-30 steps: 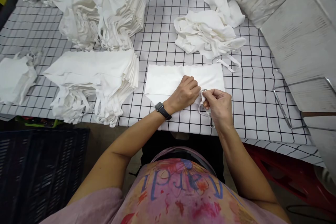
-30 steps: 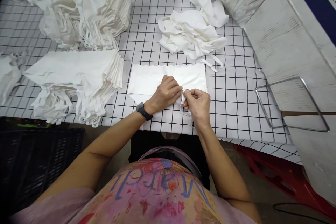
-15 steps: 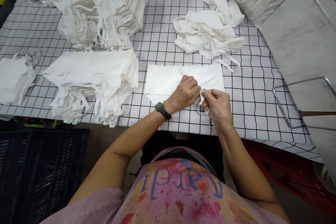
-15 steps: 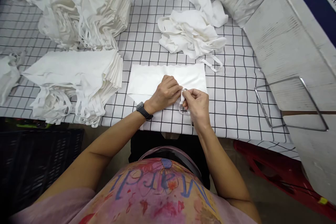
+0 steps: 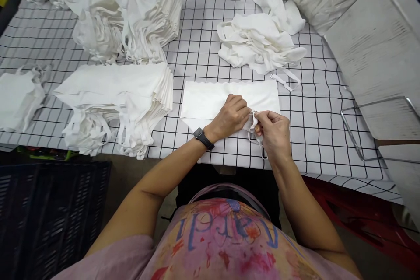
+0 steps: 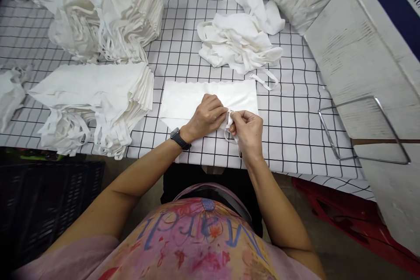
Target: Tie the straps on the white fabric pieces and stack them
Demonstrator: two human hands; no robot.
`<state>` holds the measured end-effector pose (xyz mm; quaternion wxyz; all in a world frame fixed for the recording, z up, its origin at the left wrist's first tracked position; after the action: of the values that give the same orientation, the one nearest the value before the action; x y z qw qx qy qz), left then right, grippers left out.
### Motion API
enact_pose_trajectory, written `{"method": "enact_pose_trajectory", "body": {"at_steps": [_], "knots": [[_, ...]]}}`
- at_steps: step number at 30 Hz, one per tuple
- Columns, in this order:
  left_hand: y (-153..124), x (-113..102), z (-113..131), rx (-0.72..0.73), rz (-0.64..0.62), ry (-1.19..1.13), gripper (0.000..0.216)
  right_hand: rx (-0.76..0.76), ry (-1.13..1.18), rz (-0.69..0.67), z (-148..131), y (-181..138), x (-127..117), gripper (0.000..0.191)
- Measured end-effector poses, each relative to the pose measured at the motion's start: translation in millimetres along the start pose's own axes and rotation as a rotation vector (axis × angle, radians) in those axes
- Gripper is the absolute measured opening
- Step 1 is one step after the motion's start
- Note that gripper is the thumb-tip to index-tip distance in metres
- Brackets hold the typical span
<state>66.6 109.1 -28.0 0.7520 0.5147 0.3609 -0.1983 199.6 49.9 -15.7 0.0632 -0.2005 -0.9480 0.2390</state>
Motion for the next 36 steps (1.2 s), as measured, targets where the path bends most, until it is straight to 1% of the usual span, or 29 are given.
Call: {"method": "enact_pose_trajectory", "body": {"at_steps": [3,6,11,15,23,29,36], "knots": [[1.0,-1.8,2.4,0.027,0.006,0.020,0.027,-0.008,-0.018,-0.014,0.5,-0.5,0.6,0.024],[0.8,-1.5,2.7,0.032,0.020,0.033,0.026,-0.020,-0.013,-0.001,0.5,-2.0,-0.2,0.023],[-0.5,-0.1,-0.1,0.005,0.089,0.023,0.022,-0.021,-0.008,0.002,-0.2,-4.0,-0.7,0.022],[-0.6,-0.5,-0.3,0.017,0.127,0.023,0.021,-0.032,-0.030,0.004,-0.8,-3.8,0.2,0.022],[0.0,-0.3,1.2,0.011,0.027,0.021,0.024,-0.041,-0.034,0.017,-0.2,-2.5,0.8,0.022],[0.3,-1.2,2.5,0.020,0.024,0.030,0.026,-0.052,-0.050,0.012,-1.2,-3.3,1.9,0.025],[1.3,-3.0,3.2,0.041,0.036,0.035,0.028,-0.078,-0.085,0.014,-1.2,-5.2,2.2,0.021]]}}
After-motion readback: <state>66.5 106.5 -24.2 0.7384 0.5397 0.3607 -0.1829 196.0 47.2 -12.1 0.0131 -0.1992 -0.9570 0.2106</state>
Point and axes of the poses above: each hand's wrist, its own y-axis towards the middle knuckle, its own x-axis out of the palm, z = x × y, the point moved 3 cm from there along y, towards the middle knuckle, and after that the axes turned 9 degrees about x, right-handed, at the moved point
